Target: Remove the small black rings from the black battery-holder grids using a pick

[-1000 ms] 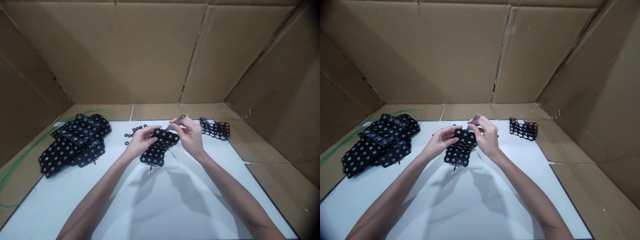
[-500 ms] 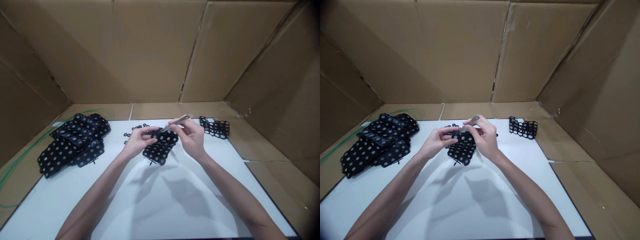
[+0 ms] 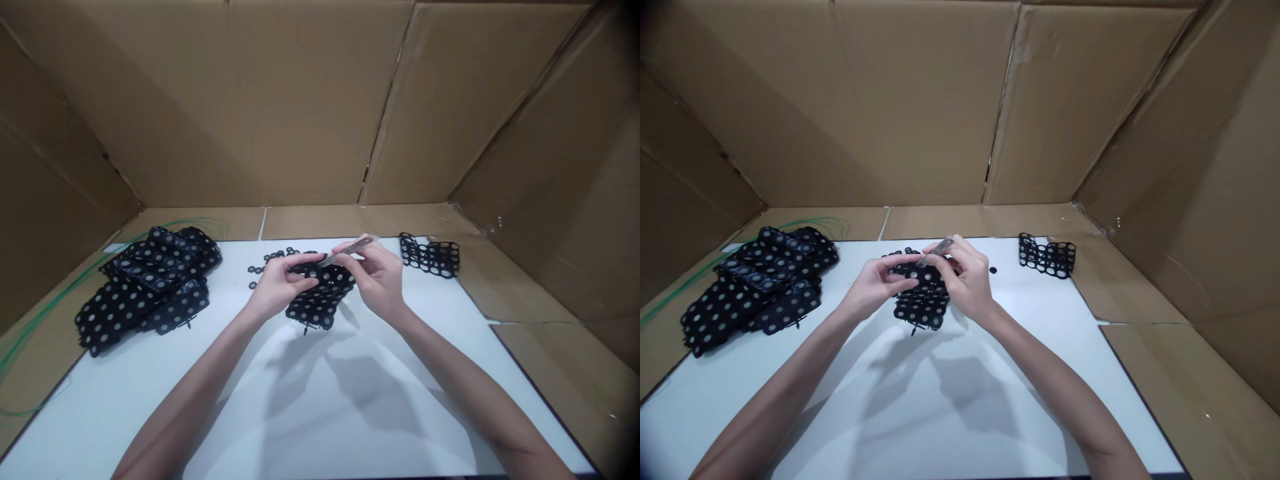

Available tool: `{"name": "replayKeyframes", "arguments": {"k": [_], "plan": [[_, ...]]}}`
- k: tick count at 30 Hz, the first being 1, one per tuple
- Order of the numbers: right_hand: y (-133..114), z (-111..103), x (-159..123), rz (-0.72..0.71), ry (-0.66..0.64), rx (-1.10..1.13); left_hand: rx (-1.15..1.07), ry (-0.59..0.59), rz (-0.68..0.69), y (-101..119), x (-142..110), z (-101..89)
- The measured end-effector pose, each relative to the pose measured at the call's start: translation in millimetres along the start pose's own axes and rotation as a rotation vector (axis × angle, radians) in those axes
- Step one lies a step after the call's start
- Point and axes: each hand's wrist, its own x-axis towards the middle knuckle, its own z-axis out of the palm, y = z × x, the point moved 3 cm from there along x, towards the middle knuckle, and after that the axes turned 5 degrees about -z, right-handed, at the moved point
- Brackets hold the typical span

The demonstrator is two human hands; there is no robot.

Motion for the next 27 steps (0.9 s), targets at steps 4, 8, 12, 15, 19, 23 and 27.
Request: {"name": "replayKeyframes", "arguments": {"k": [4,8,12,15,19,23,27], "plan": [[0.0,-0.1,0.4,-0.018,-0.009,0.014,0.001,-0.004,-0.013,-0.9,-0.3,-0.1],[0.1,0.9,0.2,-0.024,-0.029,-0.025,0.017,0.005,0.019,-3.4,1.6,1.3],[-2.0,2.6,-1.5,-0.066,-0.053,-0.091,0.03,0.017,0.027,-6.1,2.8,3.7],[-3.7,6.7,-3.5,-0.131,-0.089,-0.146,0.02,0.021,0.02,-7.1,3.1,5.0],[-3.3,15.3,-6.7,-0.197,-0.129,-0.214,0.011,0.003,0.02,-8.3,3.7,5.6],[-4.7,13.5,-5.9,-0.155,-0.1,-0.186,0.029,-0.001,0.029,-9.5,4.7,3.3],[-9.5,-10.7,1.1,-0.026,0.21,-0.076,0.067,0.075,0.009,-10.6,7.1,-0.8]]}}
